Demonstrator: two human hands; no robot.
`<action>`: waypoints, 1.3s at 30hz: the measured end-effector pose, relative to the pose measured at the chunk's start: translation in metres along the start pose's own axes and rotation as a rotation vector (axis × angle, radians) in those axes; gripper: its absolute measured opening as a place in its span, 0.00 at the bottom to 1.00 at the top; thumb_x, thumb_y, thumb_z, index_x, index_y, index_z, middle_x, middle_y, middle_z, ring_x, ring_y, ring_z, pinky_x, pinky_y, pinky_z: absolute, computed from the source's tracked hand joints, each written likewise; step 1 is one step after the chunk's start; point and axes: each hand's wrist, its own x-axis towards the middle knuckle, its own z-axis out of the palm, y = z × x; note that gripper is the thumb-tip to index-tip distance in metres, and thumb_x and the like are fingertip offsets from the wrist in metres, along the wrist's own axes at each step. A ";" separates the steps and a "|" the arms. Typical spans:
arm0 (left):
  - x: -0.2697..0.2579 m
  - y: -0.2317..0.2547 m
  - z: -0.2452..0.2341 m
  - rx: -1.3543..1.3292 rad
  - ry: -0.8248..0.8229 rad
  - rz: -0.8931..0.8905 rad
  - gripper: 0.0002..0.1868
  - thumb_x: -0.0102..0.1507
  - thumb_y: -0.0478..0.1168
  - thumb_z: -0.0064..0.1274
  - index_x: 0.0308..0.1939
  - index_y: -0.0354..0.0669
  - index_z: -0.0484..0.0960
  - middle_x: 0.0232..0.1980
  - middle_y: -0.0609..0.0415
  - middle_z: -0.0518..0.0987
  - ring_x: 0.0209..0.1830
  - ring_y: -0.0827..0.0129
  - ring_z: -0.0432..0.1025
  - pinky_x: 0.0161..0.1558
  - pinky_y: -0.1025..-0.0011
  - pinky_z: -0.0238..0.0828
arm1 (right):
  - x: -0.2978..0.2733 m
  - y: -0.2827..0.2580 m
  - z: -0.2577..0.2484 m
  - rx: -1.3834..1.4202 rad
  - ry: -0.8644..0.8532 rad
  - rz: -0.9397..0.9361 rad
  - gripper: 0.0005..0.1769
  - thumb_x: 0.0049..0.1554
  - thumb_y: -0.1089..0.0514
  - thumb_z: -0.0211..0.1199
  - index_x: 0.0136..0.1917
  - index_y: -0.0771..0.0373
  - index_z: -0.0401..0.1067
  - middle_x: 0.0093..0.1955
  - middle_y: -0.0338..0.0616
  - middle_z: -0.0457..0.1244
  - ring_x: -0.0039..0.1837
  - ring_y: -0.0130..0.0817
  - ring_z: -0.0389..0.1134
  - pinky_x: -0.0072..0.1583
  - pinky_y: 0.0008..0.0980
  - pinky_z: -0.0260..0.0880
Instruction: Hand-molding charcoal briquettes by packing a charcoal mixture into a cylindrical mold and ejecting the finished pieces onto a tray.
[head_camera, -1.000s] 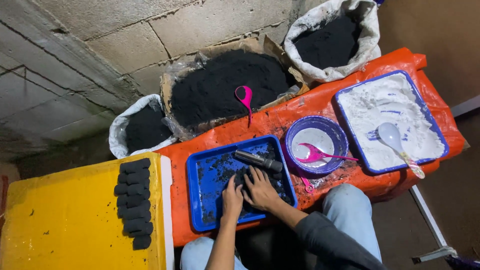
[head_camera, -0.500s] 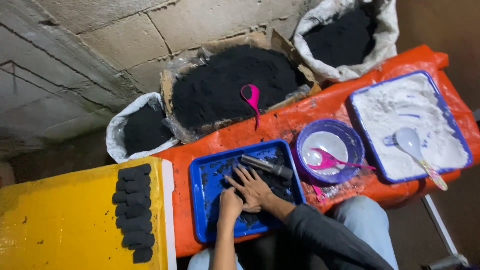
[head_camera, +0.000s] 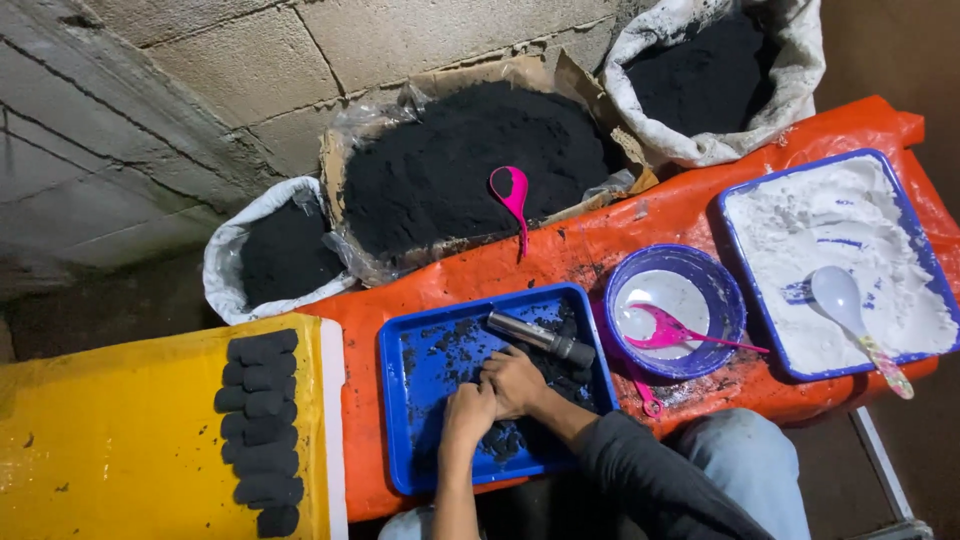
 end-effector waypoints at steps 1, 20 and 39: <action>-0.005 0.005 -0.005 -0.001 0.001 0.000 0.26 0.60 0.49 0.28 0.45 0.32 0.75 0.50 0.39 0.72 0.52 0.51 0.66 0.53 0.62 0.61 | 0.002 0.001 0.002 0.000 0.000 -0.002 0.19 0.40 0.40 0.52 0.23 0.56 0.58 0.25 0.36 0.53 0.32 0.35 0.55 0.41 0.35 0.52; 0.030 -0.009 0.050 -0.252 0.395 0.450 0.19 0.59 0.46 0.32 0.47 0.49 0.75 0.50 0.49 0.71 0.54 0.55 0.64 0.57 0.64 0.57 | -0.035 -0.061 -0.080 0.109 0.046 0.680 0.22 0.51 0.65 0.47 0.61 0.66 0.57 0.56 0.55 0.55 0.61 0.51 0.54 0.61 0.41 0.57; 0.013 -0.015 0.069 0.083 0.362 0.642 0.22 0.62 0.50 0.35 0.57 0.47 0.67 0.61 0.46 0.63 0.65 0.53 0.52 0.60 0.55 0.50 | -0.071 -0.050 -0.055 -0.304 -0.537 0.968 0.46 0.43 0.40 0.58 0.64 0.72 0.50 0.60 0.73 0.44 0.63 0.63 0.45 0.58 0.45 0.57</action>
